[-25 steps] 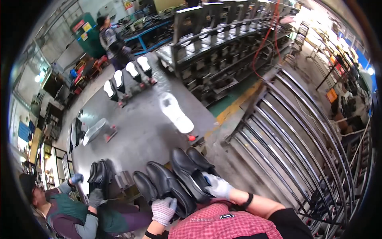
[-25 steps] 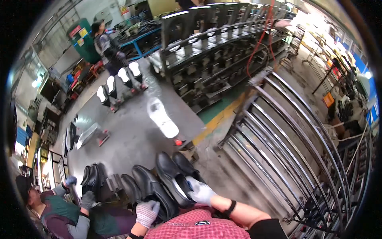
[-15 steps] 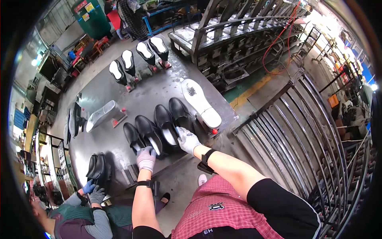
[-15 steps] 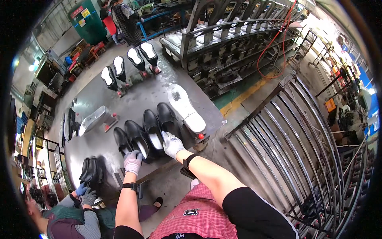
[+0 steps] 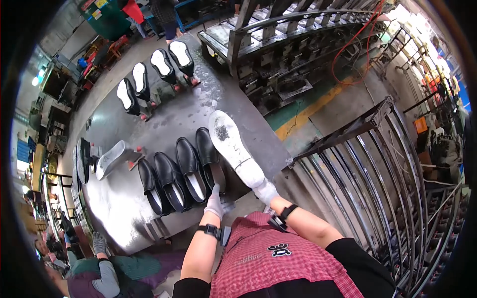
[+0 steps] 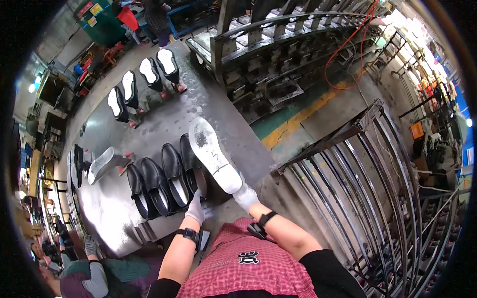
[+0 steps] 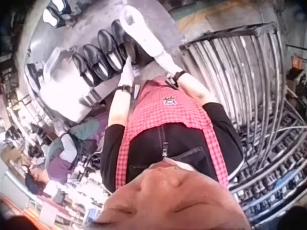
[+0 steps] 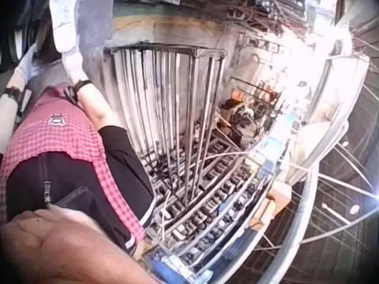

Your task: Applying adhesive or protective layers to shoe soles and placing them on a conveyor system.

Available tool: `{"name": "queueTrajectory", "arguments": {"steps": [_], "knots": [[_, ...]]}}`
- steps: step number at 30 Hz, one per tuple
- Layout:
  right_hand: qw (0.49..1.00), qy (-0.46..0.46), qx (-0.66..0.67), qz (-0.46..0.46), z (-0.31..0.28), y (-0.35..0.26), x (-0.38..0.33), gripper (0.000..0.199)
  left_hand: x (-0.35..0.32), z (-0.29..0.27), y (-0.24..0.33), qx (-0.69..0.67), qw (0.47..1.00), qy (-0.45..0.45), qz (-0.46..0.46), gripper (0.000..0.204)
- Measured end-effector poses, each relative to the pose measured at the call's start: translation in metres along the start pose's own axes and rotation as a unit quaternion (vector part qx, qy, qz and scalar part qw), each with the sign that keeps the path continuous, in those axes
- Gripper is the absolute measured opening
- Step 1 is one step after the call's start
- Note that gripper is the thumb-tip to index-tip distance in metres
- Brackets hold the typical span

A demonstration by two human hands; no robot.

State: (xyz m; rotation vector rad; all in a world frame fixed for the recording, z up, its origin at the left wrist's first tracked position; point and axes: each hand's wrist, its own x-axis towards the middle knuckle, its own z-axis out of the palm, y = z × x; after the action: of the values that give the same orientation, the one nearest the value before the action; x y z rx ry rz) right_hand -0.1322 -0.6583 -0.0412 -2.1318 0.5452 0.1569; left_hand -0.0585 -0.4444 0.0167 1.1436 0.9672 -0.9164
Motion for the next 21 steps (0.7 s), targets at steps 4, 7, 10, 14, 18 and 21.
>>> {"name": "queueTrajectory", "arguments": {"steps": [4,7,10,14,18,21], "knots": [[0.993,0.060,0.053,-0.091,-0.011,-0.019,-0.049,0.052,0.056,-0.016,0.004,-0.142,0.988,-0.016,-0.059,0.034],[1.000,-0.008,-0.020,0.005,-0.035,-0.043,-0.015,0.066,0.047,-0.007,0.008,-0.176,0.982,-0.066,-0.020,0.038],[0.997,-0.031,-0.071,-0.023,-0.045,-0.041,-0.009,0.058,-0.018,0.010,0.049,-0.068,0.972,-0.112,0.193,0.054],[0.987,-0.073,-0.146,-0.004,-0.095,-0.118,-0.022,0.054,-0.061,0.011,0.108,-0.005,0.950,-0.021,0.311,0.070],[0.962,-0.105,-0.242,-0.076,-0.132,-0.234,0.006,0.044,-0.055,-0.015,0.153,0.194,0.868,0.035,0.455,0.064],[0.938,-0.123,-0.317,-0.070,-0.112,-0.278,0.055,0.035,-0.082,-0.002,0.190,0.305,0.786,0.072,0.533,0.060]]}}
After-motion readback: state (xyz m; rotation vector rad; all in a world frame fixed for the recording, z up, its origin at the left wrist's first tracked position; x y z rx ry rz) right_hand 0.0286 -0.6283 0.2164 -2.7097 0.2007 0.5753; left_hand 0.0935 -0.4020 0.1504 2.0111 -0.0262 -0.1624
